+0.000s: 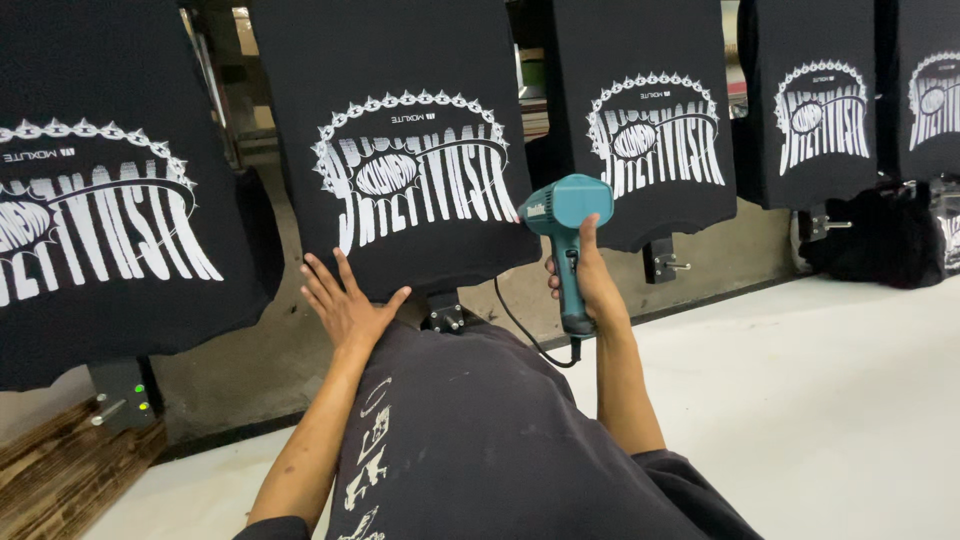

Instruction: The person uses a handheld heat gun to apply heat to a white graphic on a black t-shirt mounted on a vertical press. They move the heat gun back and forth over the design while holding the shirt in place with their other hand.

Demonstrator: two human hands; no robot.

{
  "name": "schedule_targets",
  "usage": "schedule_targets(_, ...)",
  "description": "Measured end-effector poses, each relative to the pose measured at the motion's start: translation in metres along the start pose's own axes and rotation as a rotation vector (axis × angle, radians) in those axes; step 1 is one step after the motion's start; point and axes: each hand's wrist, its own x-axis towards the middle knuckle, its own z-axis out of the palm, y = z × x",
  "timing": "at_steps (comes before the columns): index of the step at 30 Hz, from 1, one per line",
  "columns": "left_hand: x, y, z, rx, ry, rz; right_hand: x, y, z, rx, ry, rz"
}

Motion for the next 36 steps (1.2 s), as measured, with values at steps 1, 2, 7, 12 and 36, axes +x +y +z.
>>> schedule_targets(1,0.0,0.0,0.0,-0.005,-0.005,-0.001,0.004,0.005,-0.002,-0.013,0.01,-0.003)
schedule_targets(2,0.0,-0.001,0.0,-0.009,-0.01,0.0,0.008,0.011,-0.005,-0.026,0.02,-0.005)
schedule_targets(7,0.0,-0.001,0.001,-0.011,-0.014,0.0,0.008,0.006,0.003,-0.005,0.012,0.003)
schedule_targets(12,0.0,-0.003,0.004,0.012,0.005,0.006,0.018,-0.002,0.011,0.038,-0.024,-0.011)
schedule_targets(36,0.003,0.001,-0.002,0.004,-0.031,-0.034,0.068,-0.078,0.059,0.009,-0.082,-0.16)
